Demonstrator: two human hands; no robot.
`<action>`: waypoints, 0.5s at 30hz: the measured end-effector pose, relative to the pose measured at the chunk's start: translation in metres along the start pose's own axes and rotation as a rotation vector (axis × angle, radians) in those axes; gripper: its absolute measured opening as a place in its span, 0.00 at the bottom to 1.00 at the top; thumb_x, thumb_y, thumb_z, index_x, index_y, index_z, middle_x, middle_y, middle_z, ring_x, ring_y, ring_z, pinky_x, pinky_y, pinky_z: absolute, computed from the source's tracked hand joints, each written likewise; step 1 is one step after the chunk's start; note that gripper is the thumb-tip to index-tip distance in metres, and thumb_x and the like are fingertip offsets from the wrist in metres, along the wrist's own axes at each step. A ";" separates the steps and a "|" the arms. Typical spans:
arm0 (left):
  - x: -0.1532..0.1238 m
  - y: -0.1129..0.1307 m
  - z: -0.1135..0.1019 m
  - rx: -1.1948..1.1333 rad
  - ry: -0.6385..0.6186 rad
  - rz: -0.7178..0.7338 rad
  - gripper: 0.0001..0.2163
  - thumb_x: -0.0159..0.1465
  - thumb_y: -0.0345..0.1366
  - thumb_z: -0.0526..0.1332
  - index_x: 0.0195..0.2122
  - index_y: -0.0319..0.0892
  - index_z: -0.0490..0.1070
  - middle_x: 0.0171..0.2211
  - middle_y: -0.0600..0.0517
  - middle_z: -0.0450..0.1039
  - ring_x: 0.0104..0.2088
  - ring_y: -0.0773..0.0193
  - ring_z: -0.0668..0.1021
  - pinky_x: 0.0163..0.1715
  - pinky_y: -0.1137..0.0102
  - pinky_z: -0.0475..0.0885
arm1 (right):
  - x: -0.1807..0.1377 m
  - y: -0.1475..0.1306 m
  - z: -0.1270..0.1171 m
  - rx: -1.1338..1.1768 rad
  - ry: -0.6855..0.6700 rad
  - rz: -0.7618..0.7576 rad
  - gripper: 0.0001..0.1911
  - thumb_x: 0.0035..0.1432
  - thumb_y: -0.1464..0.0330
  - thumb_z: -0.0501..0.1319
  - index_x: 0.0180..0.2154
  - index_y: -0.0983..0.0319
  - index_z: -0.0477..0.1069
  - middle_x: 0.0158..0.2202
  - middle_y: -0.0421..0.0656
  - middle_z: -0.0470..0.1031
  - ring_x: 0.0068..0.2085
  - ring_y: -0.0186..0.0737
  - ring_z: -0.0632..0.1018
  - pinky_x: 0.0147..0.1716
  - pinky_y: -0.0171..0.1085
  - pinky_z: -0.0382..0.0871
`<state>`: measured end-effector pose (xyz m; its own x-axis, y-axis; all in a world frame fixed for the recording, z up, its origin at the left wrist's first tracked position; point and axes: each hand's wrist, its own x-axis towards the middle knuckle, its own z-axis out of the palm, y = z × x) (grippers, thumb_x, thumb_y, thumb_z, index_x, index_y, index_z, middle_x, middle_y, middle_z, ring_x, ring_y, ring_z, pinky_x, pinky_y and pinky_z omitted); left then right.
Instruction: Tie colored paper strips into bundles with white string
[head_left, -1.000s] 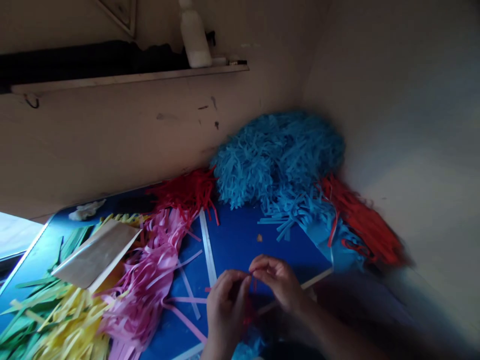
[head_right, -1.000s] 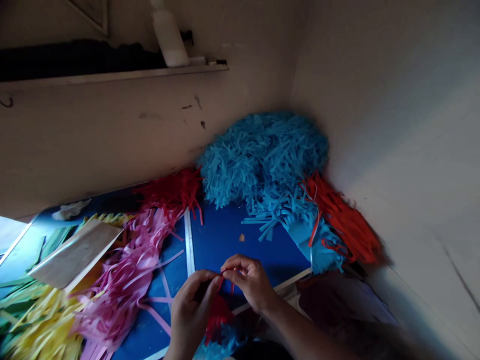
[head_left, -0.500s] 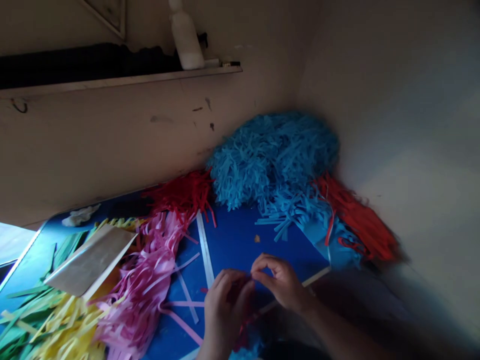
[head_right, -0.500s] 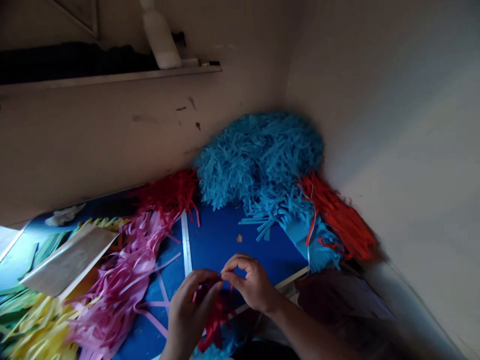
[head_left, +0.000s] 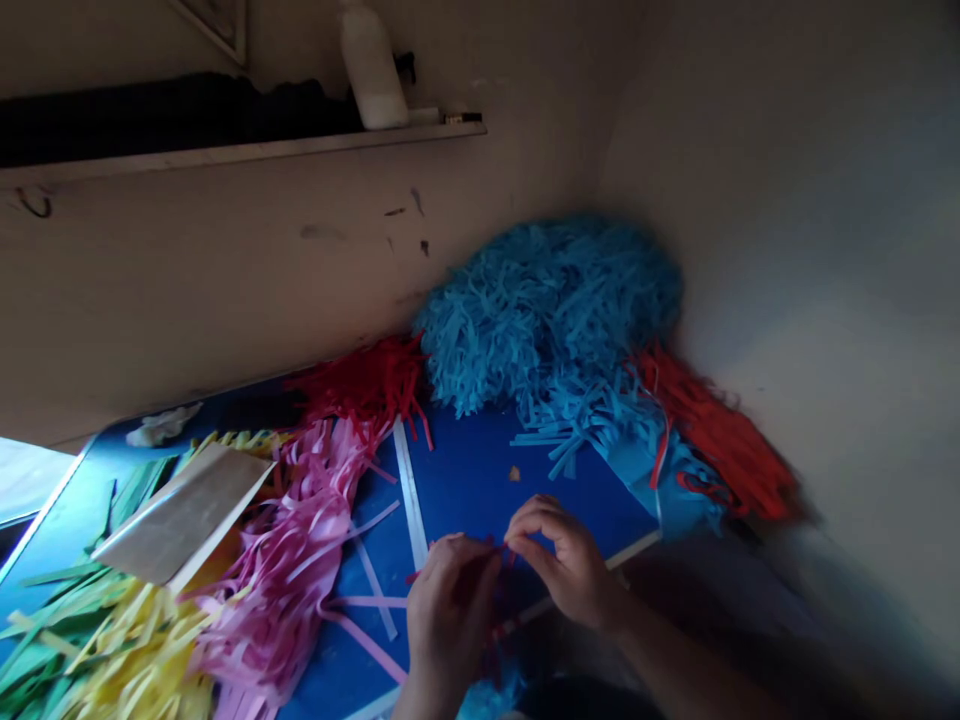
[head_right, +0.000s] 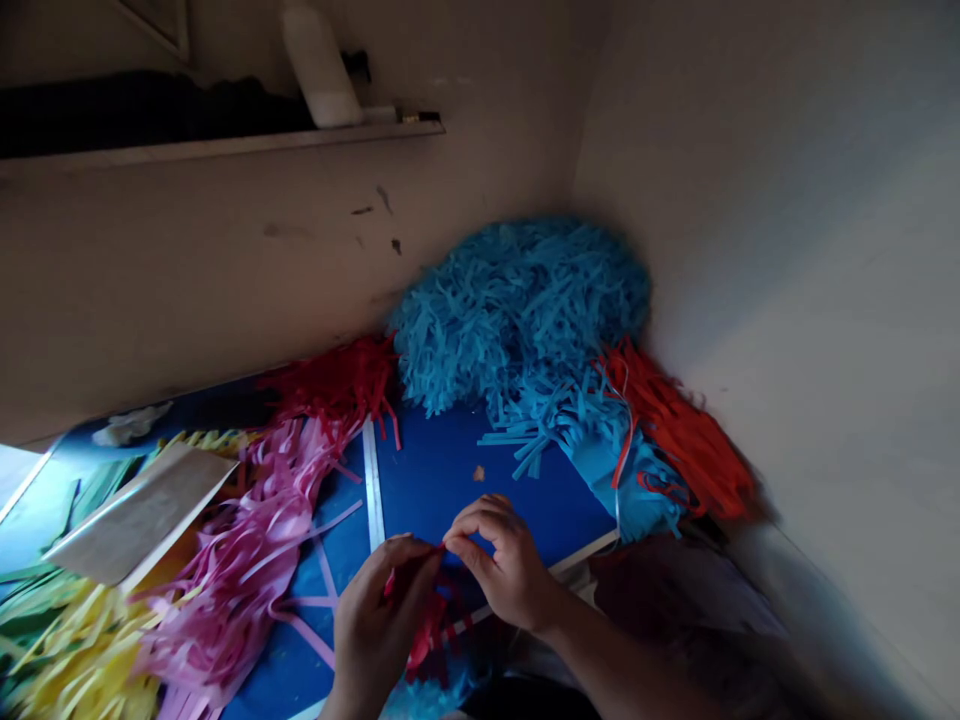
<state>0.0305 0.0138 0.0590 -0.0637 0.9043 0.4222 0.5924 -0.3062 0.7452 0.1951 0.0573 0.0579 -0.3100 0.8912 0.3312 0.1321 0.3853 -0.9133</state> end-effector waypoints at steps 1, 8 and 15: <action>0.000 0.001 0.000 -0.001 -0.005 -0.007 0.02 0.62 0.35 0.63 0.33 0.45 0.74 0.29 0.52 0.78 0.30 0.65 0.79 0.31 0.73 0.75 | -0.001 0.000 0.000 -0.001 0.010 -0.001 0.10 0.66 0.64 0.59 0.32 0.59 0.73 0.32 0.43 0.77 0.37 0.41 0.76 0.43 0.40 0.66; -0.002 0.002 -0.001 0.006 0.019 -0.007 0.01 0.62 0.33 0.63 0.34 0.45 0.75 0.30 0.52 0.79 0.31 0.65 0.81 0.30 0.73 0.76 | -0.003 -0.001 -0.006 0.015 -0.013 0.012 0.06 0.65 0.65 0.61 0.35 0.59 0.74 0.34 0.43 0.78 0.38 0.41 0.77 0.44 0.40 0.67; 0.003 0.008 0.005 0.066 0.111 0.259 0.06 0.62 0.28 0.62 0.35 0.46 0.75 0.30 0.54 0.79 0.32 0.66 0.81 0.49 0.63 0.76 | -0.004 -0.005 -0.007 -0.013 0.045 -0.042 0.06 0.64 0.67 0.63 0.33 0.58 0.75 0.31 0.41 0.79 0.36 0.40 0.77 0.44 0.42 0.66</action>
<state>0.0396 0.0155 0.0636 0.0111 0.7592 0.6507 0.6514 -0.4992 0.5714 0.2024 0.0530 0.0626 -0.2726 0.8841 0.3795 0.1325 0.4252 -0.8954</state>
